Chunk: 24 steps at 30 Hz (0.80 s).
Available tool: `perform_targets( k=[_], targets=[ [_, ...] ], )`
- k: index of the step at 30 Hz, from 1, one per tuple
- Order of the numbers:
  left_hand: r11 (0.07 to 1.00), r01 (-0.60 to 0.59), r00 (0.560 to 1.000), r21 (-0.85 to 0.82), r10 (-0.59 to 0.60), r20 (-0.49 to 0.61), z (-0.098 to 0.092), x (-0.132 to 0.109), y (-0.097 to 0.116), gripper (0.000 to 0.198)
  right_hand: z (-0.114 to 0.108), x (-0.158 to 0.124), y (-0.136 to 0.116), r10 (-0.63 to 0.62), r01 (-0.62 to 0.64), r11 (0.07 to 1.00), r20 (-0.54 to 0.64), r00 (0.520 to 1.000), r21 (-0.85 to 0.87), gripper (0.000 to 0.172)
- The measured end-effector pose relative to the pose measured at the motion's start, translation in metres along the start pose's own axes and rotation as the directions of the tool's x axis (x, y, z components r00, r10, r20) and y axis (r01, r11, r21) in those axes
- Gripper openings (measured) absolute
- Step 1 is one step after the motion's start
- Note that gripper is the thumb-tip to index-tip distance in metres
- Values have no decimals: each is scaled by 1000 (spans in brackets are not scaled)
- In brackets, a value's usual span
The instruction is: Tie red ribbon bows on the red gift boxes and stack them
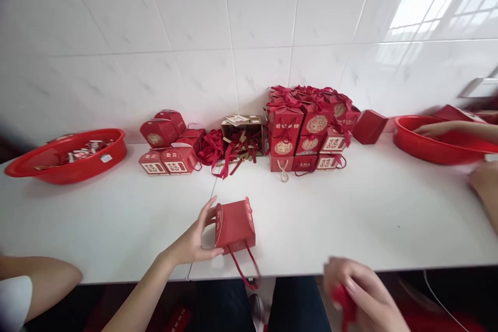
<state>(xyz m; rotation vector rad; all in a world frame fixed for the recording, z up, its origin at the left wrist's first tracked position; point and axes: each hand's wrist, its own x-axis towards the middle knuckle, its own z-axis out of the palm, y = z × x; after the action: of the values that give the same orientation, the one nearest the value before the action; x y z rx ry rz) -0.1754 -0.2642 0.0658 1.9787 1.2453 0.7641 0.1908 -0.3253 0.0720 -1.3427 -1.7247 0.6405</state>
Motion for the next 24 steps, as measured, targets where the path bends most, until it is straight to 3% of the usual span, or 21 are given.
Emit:
perform_targets(
  k=[1,2,5,9,13,19,24],
  targets=[
    [1000,3,997,21,-4,77,9,3,1,109,1,6,2,18,-20,997,34,999,70,38],
    [999,-4,993,34,0,122,14,7,3,107,4,13,2,94,-114,958,90,991,261,42],
    [994,-101,992,37,98,75,21,16,18,96,15,37,-1,253,-296,845,154,955,446,39],
    [960,-192,971,203,216,-103,24,32,54,60,31,60,-9,237,-245,884,70,969,398,38],
    [883,-200,962,425,259,-85,32,55,79,28,44,72,-14,182,-176,910,20,983,376,39],
    [828,-237,949,509,309,-61,40,73,83,23,54,82,-15,127,-129,933,30,992,335,40],
    [819,-255,925,513,361,-115,44,77,84,19,56,88,-15,94,-106,949,55,994,298,38]
  ],
)
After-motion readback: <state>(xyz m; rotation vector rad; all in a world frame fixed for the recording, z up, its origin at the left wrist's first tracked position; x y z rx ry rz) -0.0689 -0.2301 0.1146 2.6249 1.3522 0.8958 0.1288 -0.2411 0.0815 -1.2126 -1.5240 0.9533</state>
